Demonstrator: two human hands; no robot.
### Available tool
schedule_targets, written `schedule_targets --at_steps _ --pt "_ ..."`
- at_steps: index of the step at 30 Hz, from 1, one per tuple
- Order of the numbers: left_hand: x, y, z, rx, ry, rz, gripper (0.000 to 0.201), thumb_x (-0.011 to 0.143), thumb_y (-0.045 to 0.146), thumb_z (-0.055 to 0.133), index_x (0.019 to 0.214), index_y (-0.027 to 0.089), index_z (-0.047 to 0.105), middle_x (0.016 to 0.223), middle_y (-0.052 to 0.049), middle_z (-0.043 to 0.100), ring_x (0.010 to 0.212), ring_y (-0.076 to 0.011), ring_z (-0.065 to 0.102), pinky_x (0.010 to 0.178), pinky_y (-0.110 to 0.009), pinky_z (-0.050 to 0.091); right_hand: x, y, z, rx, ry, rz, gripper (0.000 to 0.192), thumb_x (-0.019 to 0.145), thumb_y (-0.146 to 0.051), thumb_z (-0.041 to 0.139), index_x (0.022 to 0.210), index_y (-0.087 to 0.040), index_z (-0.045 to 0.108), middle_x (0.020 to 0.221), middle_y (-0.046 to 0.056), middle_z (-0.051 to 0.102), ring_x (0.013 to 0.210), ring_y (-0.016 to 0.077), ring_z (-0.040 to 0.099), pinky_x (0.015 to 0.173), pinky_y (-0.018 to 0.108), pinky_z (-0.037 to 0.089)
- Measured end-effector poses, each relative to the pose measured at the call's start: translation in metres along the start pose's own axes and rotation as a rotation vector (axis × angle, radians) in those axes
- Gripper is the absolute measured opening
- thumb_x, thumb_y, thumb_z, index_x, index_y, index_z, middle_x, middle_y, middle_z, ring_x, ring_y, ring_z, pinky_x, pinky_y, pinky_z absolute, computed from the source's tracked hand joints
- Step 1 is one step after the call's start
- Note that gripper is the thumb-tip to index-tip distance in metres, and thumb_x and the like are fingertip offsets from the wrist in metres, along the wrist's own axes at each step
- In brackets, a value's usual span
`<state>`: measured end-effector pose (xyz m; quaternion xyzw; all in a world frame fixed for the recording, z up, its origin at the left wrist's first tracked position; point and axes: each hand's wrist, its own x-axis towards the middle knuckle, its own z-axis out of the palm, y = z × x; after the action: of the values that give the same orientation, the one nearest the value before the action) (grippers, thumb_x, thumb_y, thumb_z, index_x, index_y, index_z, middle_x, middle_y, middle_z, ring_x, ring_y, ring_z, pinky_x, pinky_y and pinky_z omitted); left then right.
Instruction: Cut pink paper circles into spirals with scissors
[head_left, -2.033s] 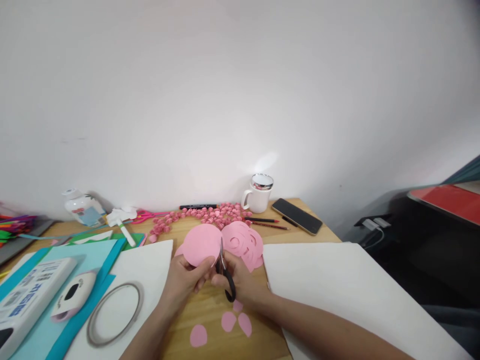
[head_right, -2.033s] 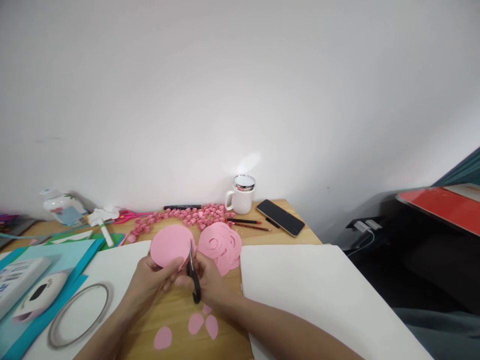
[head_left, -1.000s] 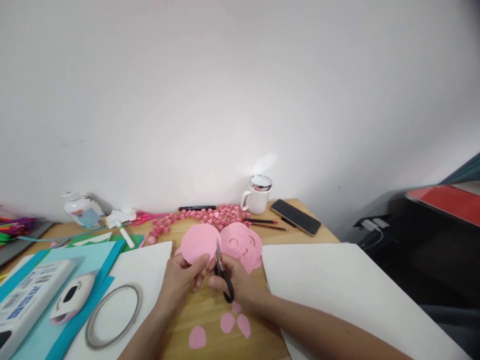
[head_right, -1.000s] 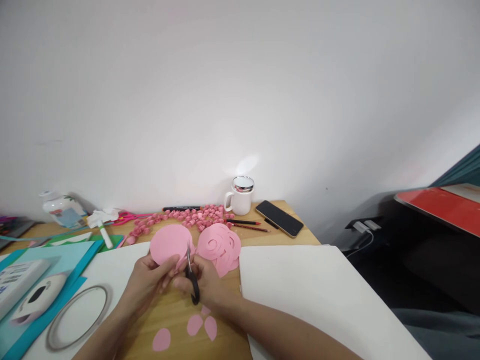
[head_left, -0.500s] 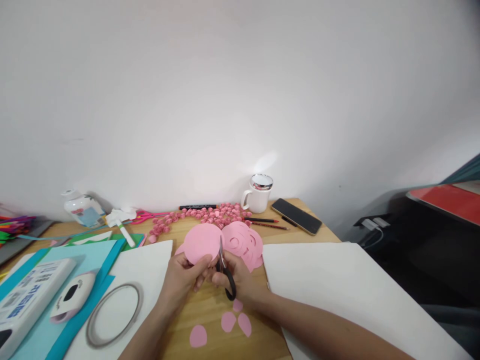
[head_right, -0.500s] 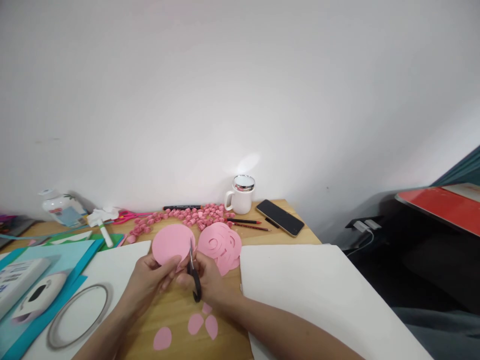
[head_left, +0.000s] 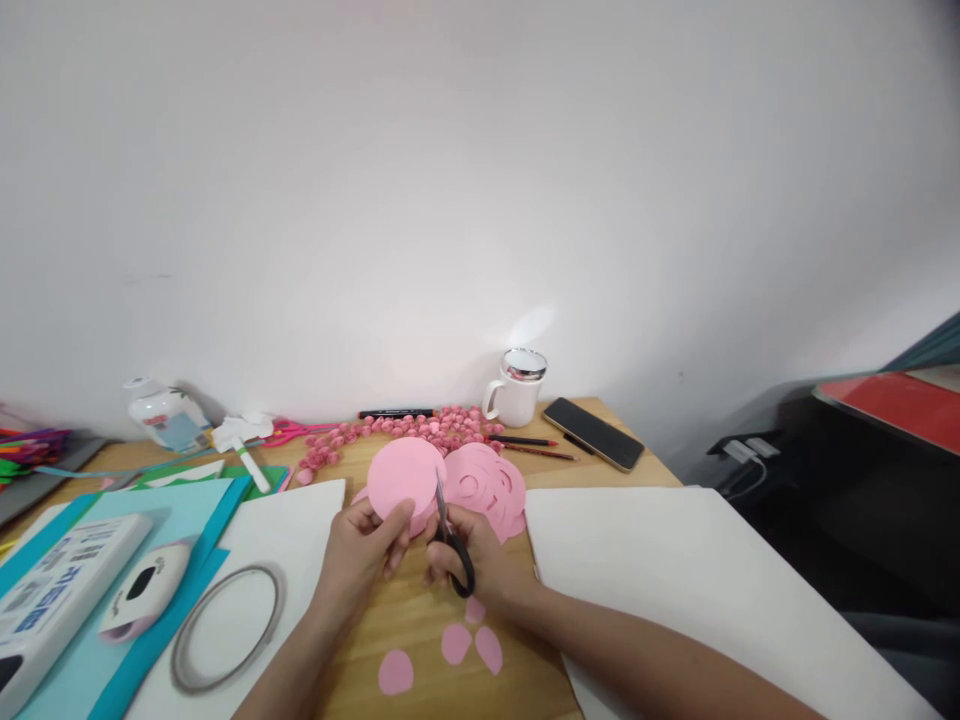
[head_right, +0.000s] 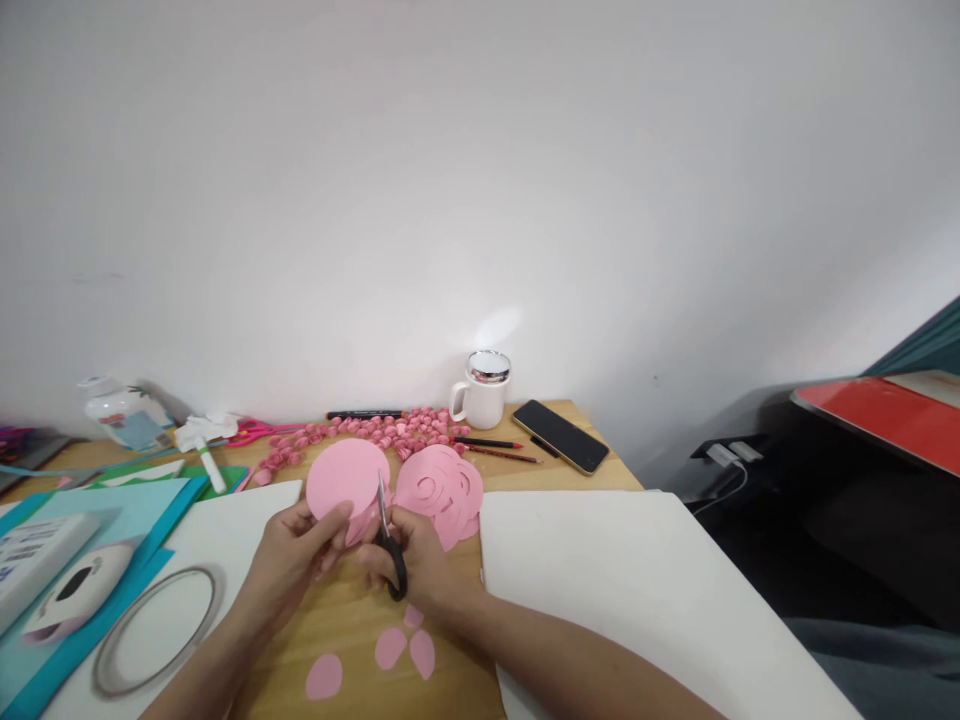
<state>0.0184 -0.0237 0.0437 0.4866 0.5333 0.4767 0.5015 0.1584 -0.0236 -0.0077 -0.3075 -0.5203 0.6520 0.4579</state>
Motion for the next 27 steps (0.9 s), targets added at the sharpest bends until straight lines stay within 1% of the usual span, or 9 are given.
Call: schedule_targets --at_steps 3,6,9,12,18,23,27 --pt "0.0 0.0 0.0 -0.027 -0.013 -0.017 0.035 0.065 0.04 0.066 0.046 0.015 0.052 0.031 0.005 0.045 0.03 -0.0056 0.034 0.034 -0.018 0.024 -0.001 -0.002 0.001 0.001 -0.022 0.01 0.021 0.069 -0.03 0.065 0.075 -0.018 0.049 0.048 -0.006 0.053 0.042 0.0097 0.049 0.043 0.02 0.037" --pt "0.0 0.001 0.001 -0.028 0.02 -0.044 0.037 0.063 0.041 0.068 0.043 0.014 0.051 0.031 0.004 0.044 0.029 -0.0054 0.033 0.033 -0.018 0.023 -0.002 -0.008 0.003 -0.009 -0.035 0.039 0.026 0.067 -0.034 0.068 0.075 -0.018 0.05 0.049 -0.006 0.051 0.043 0.01 0.047 0.043 0.021 0.035" --pt "0.001 0.002 0.002 -0.018 0.037 -0.062 0.036 0.058 0.039 0.071 0.042 0.014 0.051 0.033 0.004 0.045 0.03 -0.0045 0.033 0.033 -0.018 0.022 -0.001 -0.013 0.005 -0.019 -0.047 -0.029 0.03 0.064 -0.038 0.071 0.074 -0.019 0.05 0.057 -0.005 0.05 0.05 0.0097 0.044 0.047 0.022 0.035" --pt "0.001 0.001 0.002 -0.003 0.019 -0.07 0.035 0.056 0.038 0.072 0.042 0.014 0.051 0.035 0.004 0.047 0.03 -0.0038 0.032 0.033 -0.017 0.021 0.001 -0.015 0.005 -0.014 -0.032 -0.088 0.035 0.059 -0.039 0.075 0.072 -0.019 0.049 0.063 -0.004 0.048 0.056 0.0102 0.042 0.051 0.022 0.035" --pt "0.004 -0.004 -0.002 0.051 -0.017 -0.064 0.037 0.058 0.042 0.069 0.042 0.015 0.05 0.033 0.005 0.044 0.03 -0.0042 0.03 0.034 -0.018 0.02 0.002 -0.013 0.004 -0.012 0.02 -0.074 0.042 0.056 -0.044 0.076 0.069 -0.019 0.045 0.064 -0.004 0.046 0.058 0.0104 0.039 0.051 0.022 0.031" --pt "0.004 -0.005 -0.004 0.08 -0.006 -0.054 0.04 0.058 0.045 0.068 0.04 0.016 0.048 0.032 0.005 0.042 0.031 -0.005 0.029 0.035 -0.019 0.02 0.001 -0.014 0.004 -0.041 0.003 -0.051 0.034 0.061 -0.041 0.072 0.07 -0.019 0.047 0.059 -0.005 0.046 0.053 0.0093 0.038 0.048 0.021 0.03" --pt "0.003 -0.004 -0.005 0.076 0.004 -0.021 0.042 0.06 0.043 0.068 0.039 0.016 0.044 0.031 0.006 0.038 0.033 -0.0055 0.03 0.039 -0.019 0.021 0.0 -0.012 0.004 -0.069 0.044 -0.029 0.026 0.064 -0.035 0.069 0.071 -0.019 0.05 0.053 -0.007 0.047 0.046 0.0082 0.04 0.044 0.02 0.031"
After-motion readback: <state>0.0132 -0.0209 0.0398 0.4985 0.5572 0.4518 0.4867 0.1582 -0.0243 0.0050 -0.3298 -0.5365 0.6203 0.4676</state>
